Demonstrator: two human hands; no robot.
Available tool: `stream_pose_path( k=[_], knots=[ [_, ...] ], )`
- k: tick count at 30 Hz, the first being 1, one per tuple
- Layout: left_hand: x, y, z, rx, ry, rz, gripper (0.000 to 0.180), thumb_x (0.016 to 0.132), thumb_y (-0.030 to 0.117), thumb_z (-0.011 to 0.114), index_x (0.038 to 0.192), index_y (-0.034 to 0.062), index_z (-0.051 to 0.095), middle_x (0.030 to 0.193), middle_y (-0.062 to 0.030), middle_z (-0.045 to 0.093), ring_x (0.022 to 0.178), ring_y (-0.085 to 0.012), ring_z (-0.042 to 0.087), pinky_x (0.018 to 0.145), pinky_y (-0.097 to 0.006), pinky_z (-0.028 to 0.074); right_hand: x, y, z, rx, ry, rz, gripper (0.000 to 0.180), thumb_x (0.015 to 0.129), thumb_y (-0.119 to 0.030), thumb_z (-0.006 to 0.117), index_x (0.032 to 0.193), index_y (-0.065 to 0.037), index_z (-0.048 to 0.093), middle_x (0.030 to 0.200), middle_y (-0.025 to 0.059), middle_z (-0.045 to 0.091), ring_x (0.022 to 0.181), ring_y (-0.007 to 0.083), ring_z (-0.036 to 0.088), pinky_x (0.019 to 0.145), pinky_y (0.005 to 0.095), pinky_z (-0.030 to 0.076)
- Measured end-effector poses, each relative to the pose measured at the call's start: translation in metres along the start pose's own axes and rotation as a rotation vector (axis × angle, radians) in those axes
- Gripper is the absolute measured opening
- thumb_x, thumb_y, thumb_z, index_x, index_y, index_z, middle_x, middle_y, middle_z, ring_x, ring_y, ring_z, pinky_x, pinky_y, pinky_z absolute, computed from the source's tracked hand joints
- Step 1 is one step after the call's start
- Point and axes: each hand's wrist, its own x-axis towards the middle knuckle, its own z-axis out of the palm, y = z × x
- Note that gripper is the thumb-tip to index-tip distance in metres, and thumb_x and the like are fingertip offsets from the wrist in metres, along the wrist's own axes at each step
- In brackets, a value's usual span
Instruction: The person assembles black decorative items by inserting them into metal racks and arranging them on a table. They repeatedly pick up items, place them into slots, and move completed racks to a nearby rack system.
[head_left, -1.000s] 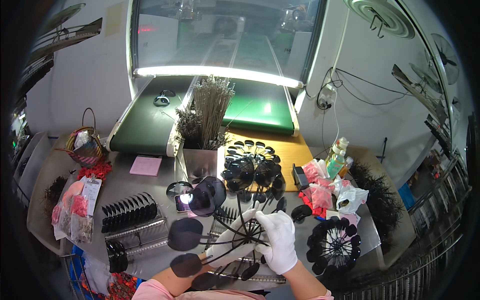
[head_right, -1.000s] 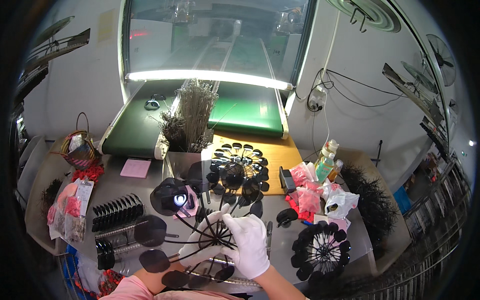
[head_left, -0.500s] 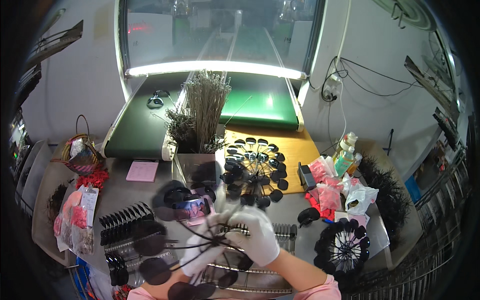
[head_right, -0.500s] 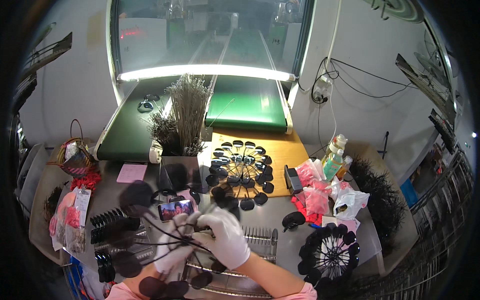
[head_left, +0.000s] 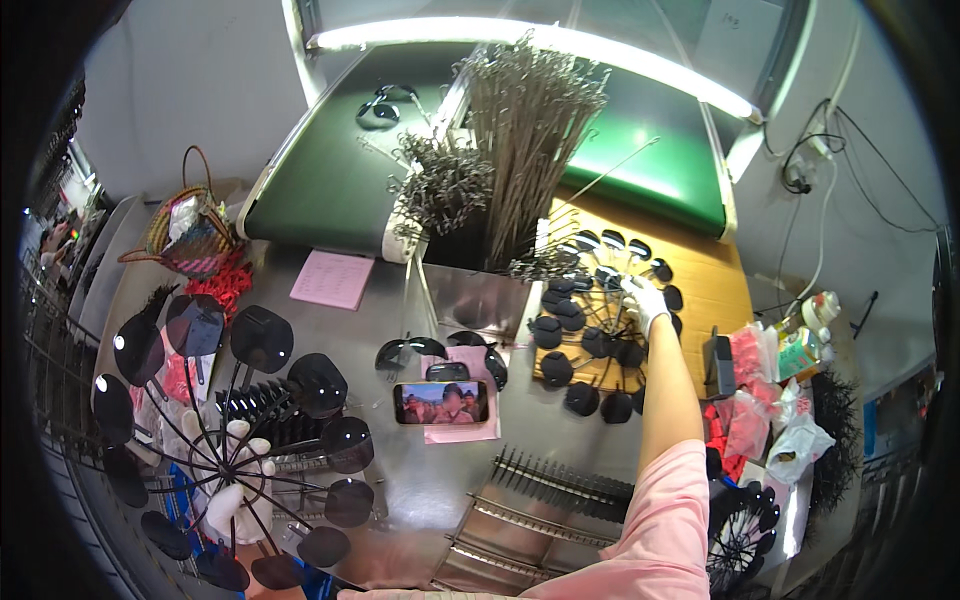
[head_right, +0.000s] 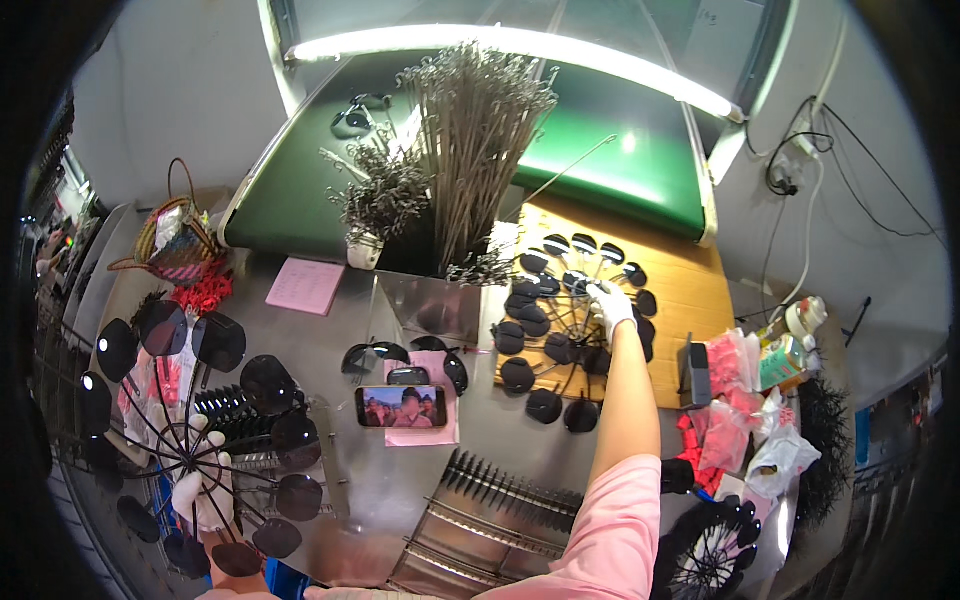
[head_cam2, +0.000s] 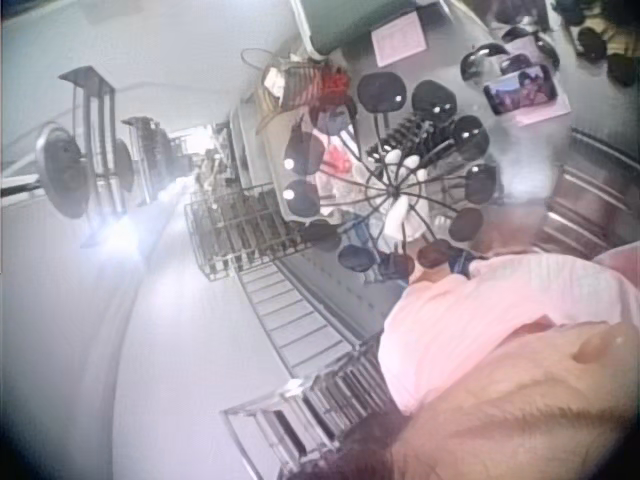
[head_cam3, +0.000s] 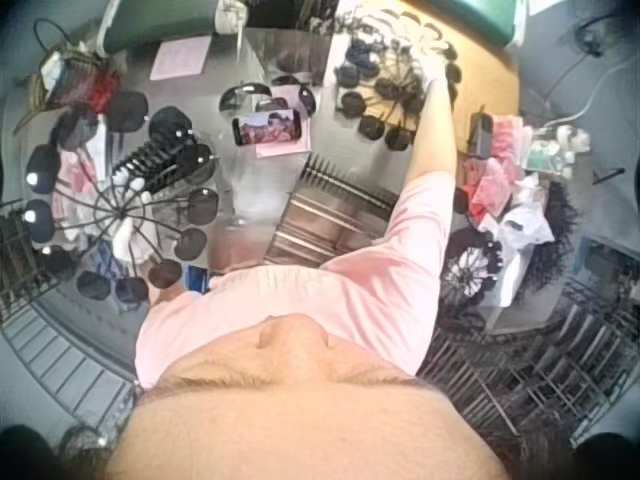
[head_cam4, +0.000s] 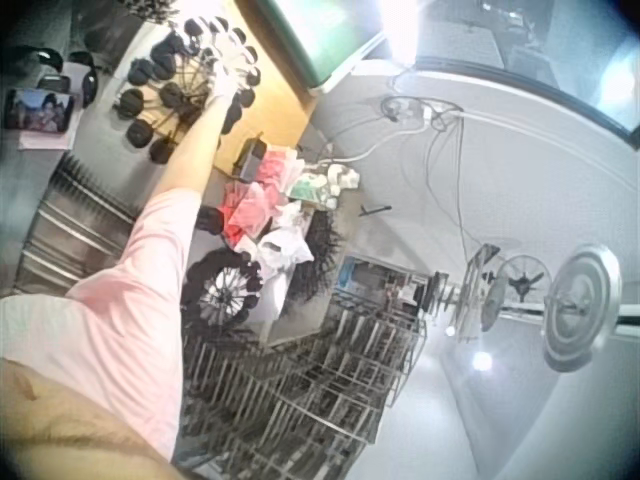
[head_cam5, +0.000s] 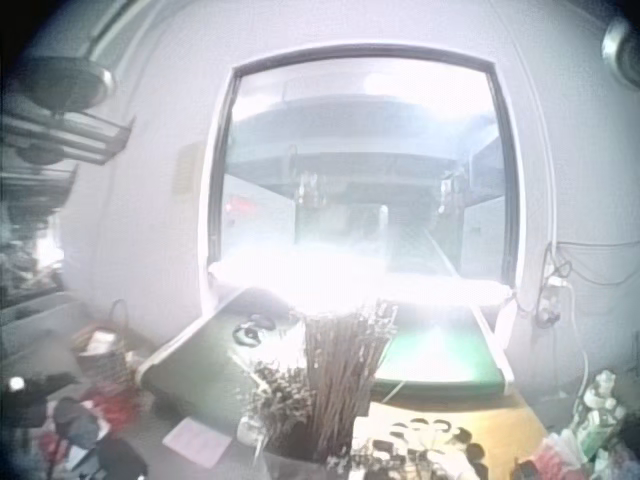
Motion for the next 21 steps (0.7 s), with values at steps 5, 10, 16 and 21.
stream_pose_path(
  k=[5,10,16,21],
  knots=[
    [0.009,0.003,-0.001,-0.019,-0.015,-0.007,0.105,0.08,-0.001,0.072,0.164,0.0263,0.015,0.151,-0.0234,0.044,0.129,-0.0404,0.057,0.097,-0.046,0.056,-0.01,-0.006,0.015,-0.698,0.298,-0.229,0.025,0.089,-0.031,0.071,0.101,-0.01,0.079,0.084,0.0087,0.073,0.077,0.0197,0.068,0.068,0.0339,0.052],
    [0.009,-0.001,0.001,-0.094,-0.094,0.013,0.105,0.08,-0.003,0.072,0.163,0.0284,0.015,0.153,-0.022,0.043,0.129,-0.0399,0.057,0.096,-0.044,0.057,-0.063,-0.016,0.003,-0.831,0.325,-0.396,0.029,0.09,-0.035,0.065,0.096,-0.009,0.077,0.093,0.0166,0.073,0.09,0.0353,0.069,0.082,0.042,0.052],
    [-0.007,0.002,0.007,-0.243,-0.267,0.097,0.1,0.083,0.001,0.071,0.163,0.025,0.016,0.153,-0.0245,0.042,0.131,-0.0425,0.055,0.093,-0.043,0.057,-0.138,-0.056,-0.042,-0.352,0.59,-0.518,0.021,0.094,-0.02,0.069,0.103,-0.002,0.075,0.085,0.0106,0.075,0.07,0.0165,0.067,0.067,0.0312,0.051],
    [-0.018,-0.01,0.027,-0.546,-0.462,-0.026,0.088,0.087,0.002,0.071,0.159,0.0262,0.026,0.148,-0.0233,0.045,0.13,-0.0416,0.055,0.091,-0.041,0.059,-0.302,-0.085,-0.041,-0.061,0.397,-0.554,0.009,0.098,-0.012,0.064,0.098,-0.005,0.069,0.076,0.0005,0.063,0.064,0.009,0.057,0.059,0.025,0.045]
  ],
)
